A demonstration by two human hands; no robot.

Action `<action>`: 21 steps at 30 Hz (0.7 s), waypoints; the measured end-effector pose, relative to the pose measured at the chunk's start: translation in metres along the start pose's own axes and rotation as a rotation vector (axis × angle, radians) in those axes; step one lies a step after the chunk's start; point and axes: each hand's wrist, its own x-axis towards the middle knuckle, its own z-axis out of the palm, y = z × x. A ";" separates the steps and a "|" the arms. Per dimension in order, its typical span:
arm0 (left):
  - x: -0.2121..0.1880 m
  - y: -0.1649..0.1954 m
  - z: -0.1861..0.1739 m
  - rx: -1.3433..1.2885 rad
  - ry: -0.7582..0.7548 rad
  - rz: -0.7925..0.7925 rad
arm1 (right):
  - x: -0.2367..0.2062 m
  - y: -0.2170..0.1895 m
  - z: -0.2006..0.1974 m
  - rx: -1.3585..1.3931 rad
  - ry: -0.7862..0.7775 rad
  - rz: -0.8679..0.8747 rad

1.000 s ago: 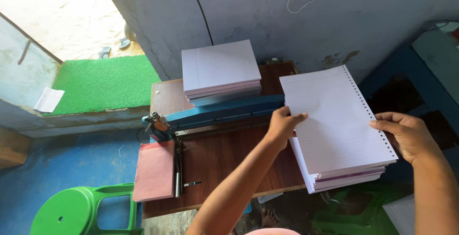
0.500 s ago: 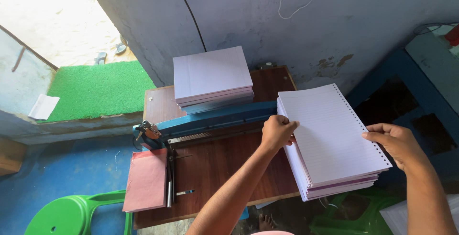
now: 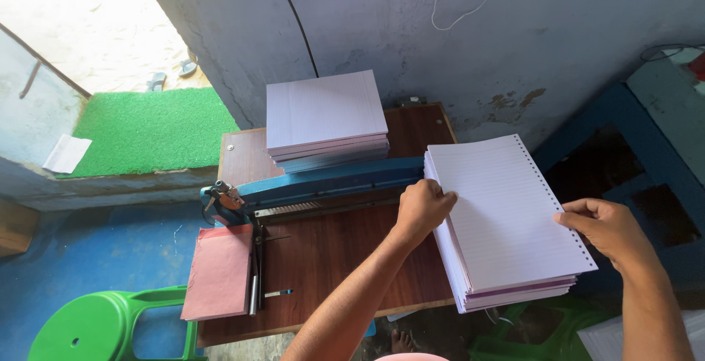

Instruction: The person places lined paper sheets into a binding machine, then stacks the bound sheets. The person also handles a printed cover sheet and places it on the stack.

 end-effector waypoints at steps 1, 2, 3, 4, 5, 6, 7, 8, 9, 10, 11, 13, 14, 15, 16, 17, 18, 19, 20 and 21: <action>0.001 -0.001 0.001 0.009 -0.006 -0.005 | -0.001 -0.002 -0.001 -0.044 0.010 0.013; 0.001 -0.002 0.001 0.018 -0.014 -0.011 | -0.001 -0.003 -0.001 -0.042 0.008 0.006; 0.001 -0.003 0.002 0.026 -0.022 -0.017 | -0.001 -0.003 -0.002 -0.040 0.006 0.000; 0.001 -0.003 0.002 0.028 -0.021 0.002 | 0.000 -0.002 -0.003 -0.038 0.005 -0.007; 0.001 -0.003 0.003 0.030 -0.019 0.022 | 0.003 -0.001 -0.004 -0.056 0.004 0.010; 0.001 -0.003 0.002 0.032 -0.015 0.040 | 0.005 0.001 -0.004 -0.074 0.002 0.026; 0.001 -0.003 0.002 0.045 -0.019 0.031 | 0.007 0.003 -0.004 -0.093 -0.002 0.041; 0.001 -0.002 0.002 0.059 -0.024 0.021 | 0.009 0.005 -0.004 -0.060 -0.012 0.022; 0.001 -0.001 0.001 0.073 -0.030 0.013 | 0.012 0.008 -0.004 -0.027 -0.021 0.003; 0.000 -0.001 0.000 0.103 -0.024 0.021 | 0.013 0.009 -0.003 0.007 -0.028 -0.016; -0.001 -0.001 -0.002 0.132 -0.019 0.029 | 0.014 0.010 -0.004 -0.012 -0.043 0.004; -0.003 -0.001 -0.004 0.128 0.022 0.037 | 0.015 0.009 -0.006 -0.047 -0.069 0.044; -0.006 -0.002 -0.005 0.093 0.059 0.033 | 0.014 0.007 -0.007 -0.046 -0.067 0.053; -0.008 -0.002 -0.005 0.060 0.097 0.031 | 0.014 0.004 -0.007 -0.043 -0.065 0.061; -0.008 -0.001 -0.003 -0.039 0.086 -0.006 | 0.013 0.001 -0.007 -0.040 -0.062 0.067; -0.008 0.003 0.003 -0.139 0.074 -0.046 | 0.013 -0.003 -0.007 -0.007 -0.111 0.079; -0.010 0.005 0.009 -0.240 0.062 -0.086 | 0.013 -0.007 -0.004 0.025 -0.160 0.090; -0.011 0.008 0.014 -0.356 0.033 -0.060 | 0.013 -0.011 -0.002 0.058 -0.209 0.100; -0.014 0.012 0.022 -0.473 0.006 -0.035 | 0.012 -0.013 0.000 0.086 -0.272 0.112; -0.014 0.016 0.027 -0.590 -0.020 -0.010 | 0.010 -0.014 0.003 0.115 -0.335 0.124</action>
